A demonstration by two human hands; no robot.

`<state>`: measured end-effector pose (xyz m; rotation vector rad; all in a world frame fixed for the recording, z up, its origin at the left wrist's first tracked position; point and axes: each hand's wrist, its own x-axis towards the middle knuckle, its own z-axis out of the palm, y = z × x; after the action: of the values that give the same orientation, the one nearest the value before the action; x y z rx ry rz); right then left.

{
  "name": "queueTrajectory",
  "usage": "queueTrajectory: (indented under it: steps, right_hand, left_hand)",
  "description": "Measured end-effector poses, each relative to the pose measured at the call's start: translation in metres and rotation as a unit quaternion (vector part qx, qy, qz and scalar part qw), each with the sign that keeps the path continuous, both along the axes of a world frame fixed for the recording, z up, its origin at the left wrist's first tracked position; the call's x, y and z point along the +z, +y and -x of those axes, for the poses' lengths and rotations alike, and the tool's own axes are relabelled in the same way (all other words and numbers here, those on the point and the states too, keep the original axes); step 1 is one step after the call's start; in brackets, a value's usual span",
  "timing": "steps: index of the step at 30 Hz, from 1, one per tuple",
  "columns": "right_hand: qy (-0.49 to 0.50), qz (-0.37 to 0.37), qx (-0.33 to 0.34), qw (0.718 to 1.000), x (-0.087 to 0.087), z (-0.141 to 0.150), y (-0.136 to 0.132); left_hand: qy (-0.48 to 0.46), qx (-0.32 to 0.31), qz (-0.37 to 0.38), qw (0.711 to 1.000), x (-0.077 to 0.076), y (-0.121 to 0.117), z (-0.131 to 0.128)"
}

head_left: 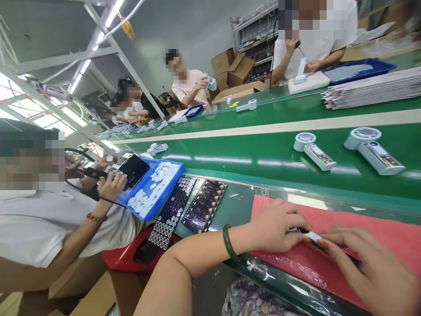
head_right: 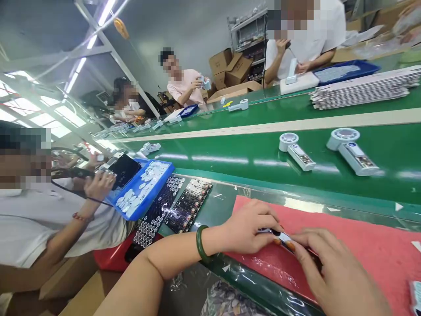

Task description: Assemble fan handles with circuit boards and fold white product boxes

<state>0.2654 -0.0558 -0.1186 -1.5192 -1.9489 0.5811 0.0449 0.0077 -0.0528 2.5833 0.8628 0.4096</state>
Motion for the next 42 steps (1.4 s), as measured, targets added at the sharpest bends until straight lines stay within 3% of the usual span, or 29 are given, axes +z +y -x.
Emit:
queueTrajectory:
  steps: [4, 7, 11, 15, 21, 24, 27, 30, 34, 38, 42]
  right_hand:
    - [0.101, 0.069, 0.004, 0.992, -0.008, 0.002, 0.004]
    - [0.116, 0.090, 0.012, 0.989, -0.001, 0.006, -0.004]
    - [0.062, 0.073, 0.037, 0.995, 0.020, 0.016, -0.020]
    - [0.021, 0.058, 0.038, 0.997, 0.035, 0.026, -0.020]
    - [0.016, 0.041, 0.055, 0.998, 0.034, 0.025, -0.020]
    - [0.029, 0.008, 0.070, 0.997, 0.031, 0.022, -0.028]
    - [0.027, -0.036, 0.020, 0.999, 0.033, 0.009, -0.035]
    - [-0.065, -0.075, -0.088, 0.991, 0.038, -0.018, -0.038]
    - [-0.279, -0.067, -0.194, 0.938, 0.043, -0.056, -0.037]
    - [-0.385, -0.071, -0.177, 0.903, 0.035, -0.069, -0.030]
    - [-0.360, -0.118, -0.135, 0.916, 0.017, -0.075, -0.028]
  left_hand:
    - [-0.008, -0.007, -0.017, 1.000, 0.000, -0.003, 0.002]
    - [-0.009, -0.011, -0.023, 1.000, 0.005, -0.013, 0.005]
    - [-0.022, 0.007, -0.023, 0.999, 0.010, -0.032, 0.008]
    - [-0.037, 0.032, -0.038, 0.998, 0.010, -0.038, 0.006]
    - [0.001, 0.027, -0.032, 0.999, 0.012, -0.033, 0.004]
    - [0.041, 0.025, -0.081, 0.996, 0.010, -0.038, 0.008]
    - [0.062, 0.018, -0.128, 0.990, 0.010, -0.032, 0.012]
    - [0.073, 0.002, -0.156, 0.985, 0.021, 0.004, 0.014]
    - [0.137, 0.048, -0.238, 0.960, 0.041, 0.091, 0.003]
    - [0.206, 0.133, -0.243, 0.938, 0.041, 0.169, -0.017]
    - [0.228, 0.158, -0.206, 0.938, 0.020, 0.203, -0.028]
